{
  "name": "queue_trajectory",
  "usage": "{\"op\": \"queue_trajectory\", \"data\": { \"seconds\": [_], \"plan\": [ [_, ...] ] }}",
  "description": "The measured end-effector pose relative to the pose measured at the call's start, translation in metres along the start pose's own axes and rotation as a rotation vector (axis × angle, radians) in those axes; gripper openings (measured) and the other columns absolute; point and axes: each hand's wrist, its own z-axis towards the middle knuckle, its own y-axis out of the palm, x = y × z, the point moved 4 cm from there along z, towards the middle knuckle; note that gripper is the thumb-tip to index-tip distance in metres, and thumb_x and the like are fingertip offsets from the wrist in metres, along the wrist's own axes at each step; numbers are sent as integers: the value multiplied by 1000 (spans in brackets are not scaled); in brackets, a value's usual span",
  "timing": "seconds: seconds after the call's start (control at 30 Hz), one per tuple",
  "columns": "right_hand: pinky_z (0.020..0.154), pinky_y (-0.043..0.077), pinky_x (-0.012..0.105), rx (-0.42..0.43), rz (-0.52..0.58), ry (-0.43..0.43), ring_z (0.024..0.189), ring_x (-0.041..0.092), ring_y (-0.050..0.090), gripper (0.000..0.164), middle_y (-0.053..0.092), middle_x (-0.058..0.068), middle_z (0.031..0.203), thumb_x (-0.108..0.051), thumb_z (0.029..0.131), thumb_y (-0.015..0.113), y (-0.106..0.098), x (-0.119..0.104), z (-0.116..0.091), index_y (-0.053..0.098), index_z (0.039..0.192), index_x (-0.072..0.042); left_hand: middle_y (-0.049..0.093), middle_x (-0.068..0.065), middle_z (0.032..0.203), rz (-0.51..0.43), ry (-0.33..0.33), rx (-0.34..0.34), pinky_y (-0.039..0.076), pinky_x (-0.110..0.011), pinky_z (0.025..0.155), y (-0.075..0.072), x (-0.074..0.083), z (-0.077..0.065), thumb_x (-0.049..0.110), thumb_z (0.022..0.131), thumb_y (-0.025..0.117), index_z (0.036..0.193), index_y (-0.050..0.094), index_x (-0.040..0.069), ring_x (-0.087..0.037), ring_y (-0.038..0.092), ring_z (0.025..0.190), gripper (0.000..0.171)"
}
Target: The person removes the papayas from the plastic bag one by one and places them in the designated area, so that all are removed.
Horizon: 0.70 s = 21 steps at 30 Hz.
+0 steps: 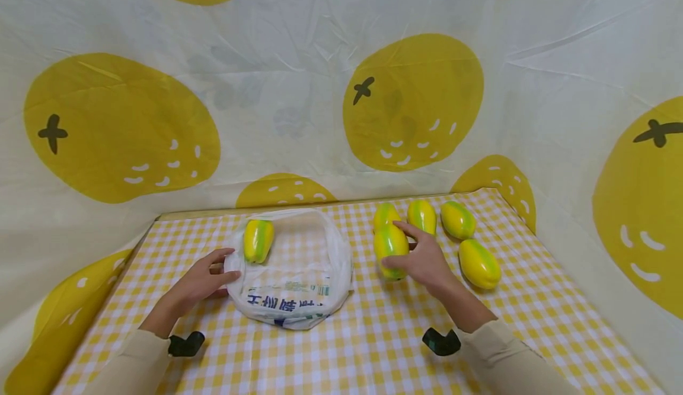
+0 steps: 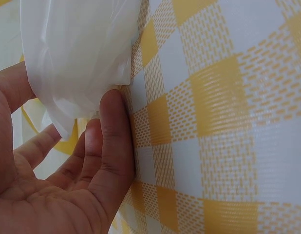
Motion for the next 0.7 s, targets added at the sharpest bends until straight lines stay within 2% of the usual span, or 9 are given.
{"op": "queue_trajectory", "data": {
  "seconds": [0.27,0.53,0.7],
  "plan": [
    [91,58,36,10,-41,-9,130,40,57,87,45,18,161,-18,83,87,-10,5,1,44,159,-12,34,-28,160,16,-16,6,63,-38,92,0,0,1,36,99,72,164,25,9,-42,50,137,85],
    [87,59,35,35,-53,-8,123,40,60,87,49,22,154,-17,83,87,-20,11,1,44,158,-10,33,-28,161,13,-17,3,62,-38,92,-1,-1,2,37,99,72,164,25,9,-44,49,139,85],
    [88,58,35,50,-74,1,125,39,59,87,48,21,156,-19,83,86,-26,14,0,44,158,-9,33,-28,162,8,-10,-1,62,-39,92,-1,-1,1,35,100,71,165,24,9,-44,49,139,84]
  ]
}}
